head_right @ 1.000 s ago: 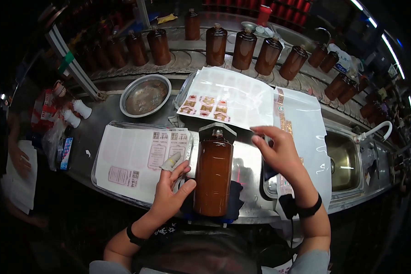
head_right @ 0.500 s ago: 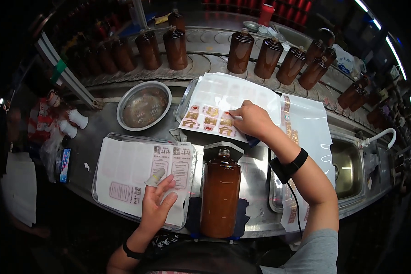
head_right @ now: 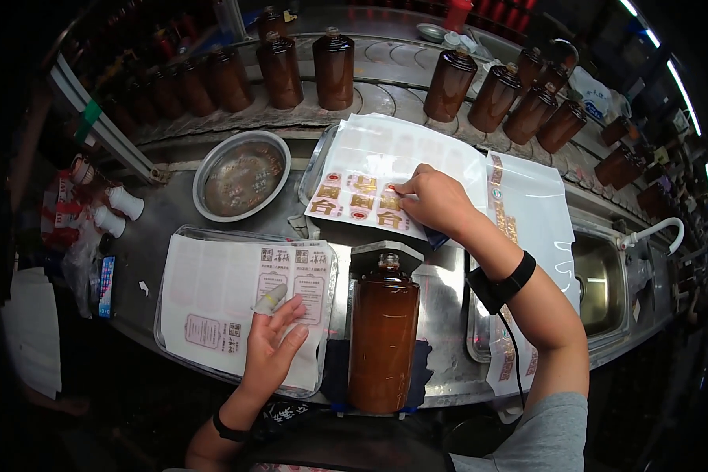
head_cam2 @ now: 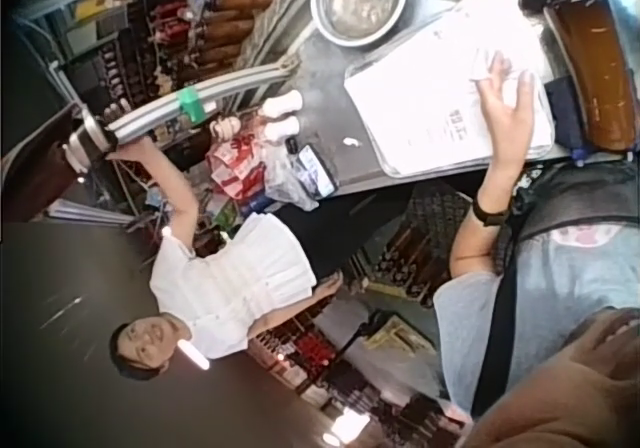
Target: Applying labels and security seals to glass liquor bottles at a manufacturing workstation.
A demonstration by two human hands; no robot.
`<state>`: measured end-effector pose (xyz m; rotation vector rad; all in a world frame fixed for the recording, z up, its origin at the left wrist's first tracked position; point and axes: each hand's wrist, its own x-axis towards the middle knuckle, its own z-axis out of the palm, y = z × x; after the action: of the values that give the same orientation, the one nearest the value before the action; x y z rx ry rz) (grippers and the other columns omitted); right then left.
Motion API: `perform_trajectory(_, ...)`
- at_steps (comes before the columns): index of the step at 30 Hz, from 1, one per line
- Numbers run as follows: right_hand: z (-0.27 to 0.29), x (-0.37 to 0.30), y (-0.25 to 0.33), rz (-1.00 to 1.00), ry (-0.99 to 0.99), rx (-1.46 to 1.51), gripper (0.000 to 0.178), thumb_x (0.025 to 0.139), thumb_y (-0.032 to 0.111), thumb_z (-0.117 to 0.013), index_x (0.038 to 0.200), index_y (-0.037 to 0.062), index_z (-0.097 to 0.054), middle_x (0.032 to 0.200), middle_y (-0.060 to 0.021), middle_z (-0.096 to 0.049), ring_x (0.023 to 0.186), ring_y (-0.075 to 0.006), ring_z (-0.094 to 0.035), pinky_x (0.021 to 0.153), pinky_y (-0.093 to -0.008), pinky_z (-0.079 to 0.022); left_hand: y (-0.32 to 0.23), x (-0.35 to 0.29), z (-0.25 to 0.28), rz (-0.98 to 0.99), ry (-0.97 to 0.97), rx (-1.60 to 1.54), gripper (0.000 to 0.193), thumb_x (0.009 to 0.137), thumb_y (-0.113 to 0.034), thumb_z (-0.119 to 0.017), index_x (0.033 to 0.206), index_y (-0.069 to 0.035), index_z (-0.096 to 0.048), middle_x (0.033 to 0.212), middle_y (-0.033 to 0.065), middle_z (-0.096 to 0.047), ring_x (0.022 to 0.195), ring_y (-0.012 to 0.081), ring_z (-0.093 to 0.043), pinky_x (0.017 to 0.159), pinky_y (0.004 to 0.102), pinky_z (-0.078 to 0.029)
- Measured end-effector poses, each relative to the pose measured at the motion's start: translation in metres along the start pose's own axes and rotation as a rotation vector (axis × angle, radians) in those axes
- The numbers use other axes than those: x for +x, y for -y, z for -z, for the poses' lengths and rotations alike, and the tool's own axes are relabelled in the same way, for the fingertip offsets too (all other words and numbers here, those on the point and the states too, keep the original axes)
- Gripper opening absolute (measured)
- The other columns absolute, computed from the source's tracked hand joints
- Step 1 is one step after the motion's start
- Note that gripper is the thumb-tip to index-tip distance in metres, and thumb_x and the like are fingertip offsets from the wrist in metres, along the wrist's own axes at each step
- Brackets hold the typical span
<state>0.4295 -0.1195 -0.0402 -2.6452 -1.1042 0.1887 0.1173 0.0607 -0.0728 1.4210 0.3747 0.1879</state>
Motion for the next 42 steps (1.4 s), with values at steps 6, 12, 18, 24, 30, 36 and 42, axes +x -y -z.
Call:
perform_trajectory(6, -0.001, -0.001, -0.001, 0.063, -0.038, 0.032, 0.03, 0.081, 0.016, -0.068, 0.11, 0.0106, -0.076, 0.1, -0.0149, -0.069, 0.093, -0.0298, -0.066, 0.084, -0.0355, -0.052, 0.004, -0.001, 0.003, 0.007, 0.029, 0.036, 0.066, 0.093, 0.002, -0.061, 0.15, -0.002, -0.027, 0.142, 0.0207, -0.049, 0.128, 0.0257, -0.051, 0.107, 0.0381, -0.042)
perform_trajectory(12, -0.004, 0.005, -0.008, -0.021, 0.02, 0.451, 0.03, 0.077, 0.014, -0.068, 0.105, 0.0046, -0.076, 0.098, -0.0149, -0.072, 0.093, -0.0247, -0.069, 0.088, -0.0333, -0.052, 0.007, -0.002, 0.006, -0.004, 0.023, 0.039, 0.065, 0.093, 0.002, -0.06, 0.149, -0.001, -0.028, 0.141, 0.021, -0.049, 0.128, 0.0256, -0.051, 0.106, 0.0376, -0.043)
perform_trajectory(18, -0.013, 0.021, -0.012, -0.082, -0.042, 0.563, 0.025, 0.08, 0.009, -0.069, 0.103, 0.0, -0.074, 0.093, -0.0076, -0.07, 0.083, -0.0126, -0.064, 0.077, -0.0267, -0.051, 0.007, -0.003, 0.007, 0.009, 0.009, 0.027, 0.065, 0.092, 0.002, -0.06, 0.149, 0.0, -0.027, 0.142, 0.0214, -0.049, 0.127, 0.0257, -0.051, 0.106, 0.0379, -0.043)
perform_trajectory(24, -0.008, 0.031, -0.012, -0.171, 0.009, 0.587, 0.02, 0.079, 0.01, -0.073, 0.095, -0.001, -0.074, 0.082, -0.008, -0.071, 0.077, -0.0133, -0.064, 0.074, -0.0269, -0.051, 0.003, -0.006, 0.008, 0.028, -0.021, 0.026, 0.064, 0.093, 0.003, -0.058, 0.149, -0.001, -0.028, 0.141, 0.0212, -0.049, 0.127, 0.0255, -0.051, 0.105, 0.0375, -0.043)
perform_trajectory(30, 0.015, 0.015, -0.002, -0.098, -0.146, 0.597, 0.013, 0.079, 0.01, -0.072, 0.087, -0.0002, -0.074, 0.08, -0.0088, -0.072, 0.073, -0.015, -0.065, 0.073, -0.0297, -0.052, 0.006, -0.007, 0.01, 0.027, -0.019, 0.035, 0.064, 0.093, 0.003, -0.058, 0.149, -0.001, -0.029, 0.141, 0.021, -0.05, 0.125, 0.0239, -0.052, 0.105, 0.0359, -0.043)
perform_trajectory(36, 0.053, -0.01, -0.018, -0.123, -0.282, 0.684, 0.013, 0.082, 0.01, -0.072, 0.09, -0.0007, -0.072, 0.082, -0.0043, -0.071, 0.077, -0.01, -0.062, 0.073, -0.0262, -0.05, 0.001, -0.011, 0.007, 0.034, -0.052, -0.013, 0.062, 0.093, 0.003, -0.059, 0.147, 0.003, -0.029, 0.139, 0.0223, -0.051, 0.125, 0.0251, -0.053, 0.106, 0.037, -0.041)
perform_trajectory(42, 0.1, -0.084, -0.096, -0.283, -0.443, 0.843, 0.012, 0.085, 0.006, -0.073, 0.094, -0.0011, -0.07, 0.087, -0.0041, -0.071, 0.079, -0.0079, -0.064, 0.072, -0.0213, -0.049, -0.002, -0.013, 0.011, 0.049, -0.044, -0.014, 0.059, 0.094, 0.002, -0.057, 0.146, 0.004, -0.029, 0.142, 0.0231, -0.048, 0.129, 0.028, -0.051, 0.107, 0.0378, -0.041)
